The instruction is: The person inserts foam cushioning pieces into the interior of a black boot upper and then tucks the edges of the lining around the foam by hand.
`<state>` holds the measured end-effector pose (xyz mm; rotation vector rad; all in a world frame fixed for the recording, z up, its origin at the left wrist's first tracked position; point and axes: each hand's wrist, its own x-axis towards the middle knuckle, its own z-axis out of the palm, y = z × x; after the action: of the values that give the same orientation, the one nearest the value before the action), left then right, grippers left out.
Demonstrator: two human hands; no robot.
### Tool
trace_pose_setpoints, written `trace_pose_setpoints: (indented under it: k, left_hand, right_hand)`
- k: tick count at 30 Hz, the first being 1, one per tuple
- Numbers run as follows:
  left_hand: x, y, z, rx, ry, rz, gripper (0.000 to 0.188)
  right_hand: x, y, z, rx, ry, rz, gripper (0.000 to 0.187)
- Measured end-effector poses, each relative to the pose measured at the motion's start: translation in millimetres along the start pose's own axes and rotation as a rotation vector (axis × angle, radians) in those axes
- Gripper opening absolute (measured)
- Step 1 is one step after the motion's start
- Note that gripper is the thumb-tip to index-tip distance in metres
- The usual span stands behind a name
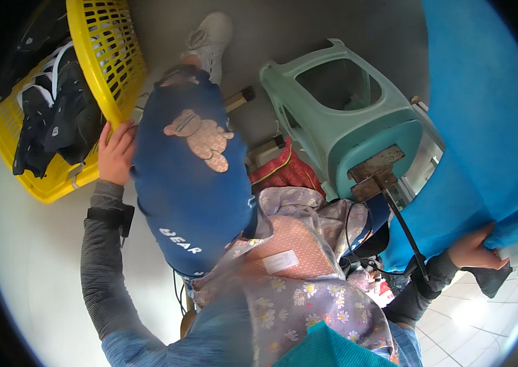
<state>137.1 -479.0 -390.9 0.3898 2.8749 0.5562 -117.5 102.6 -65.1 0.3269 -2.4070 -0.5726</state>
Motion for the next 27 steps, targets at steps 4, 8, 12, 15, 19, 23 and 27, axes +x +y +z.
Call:
trace_pose_setpoints:
  k: [4, 8, 12, 15, 19, 23, 27]
  left_hand:
    - [10.5, 4.4, -6.2, -0.049, -0.033, -0.013, 0.026]
    - [9.1, 5.6, -4.6, 0.029, -0.024, -0.001, 0.027]
    - [3.0, 3.0, -1.3, 0.049, -0.071, -0.011, 0.025]
    - [3.5, 2.1, 3.2, 0.065, -0.070, -0.018, 0.024]
    - [5.2, 5.9, -0.3, 0.101, -0.057, -0.012, 0.028]
    - [11.9, 10.7, -9.9, 0.093, -0.054, 0.009, 0.028]
    - [14.3, 14.1, -13.0, 0.083, -0.022, 0.029, 0.027]
  right_hand:
    - [3.4, -1.2, -3.2, -0.037, 0.009, 0.004, 0.080]
    - [0.6, -5.8, -0.9, -0.186, -0.009, 0.029, 0.084]
    - [0.6, 4.1, 8.2, -0.168, 0.037, 0.000, 0.085]
    - [3.2, -11.0, 8.8, -0.212, 0.033, -0.008, 0.085]
    - [3.0, -19.6, 12.6, -0.187, 0.068, 0.035, 0.082]
    - [4.3, -14.8, 14.1, -0.160, 0.090, 0.016, 0.081]
    - [4.1, -9.8, 15.0, -0.121, 0.087, -0.020, 0.076]
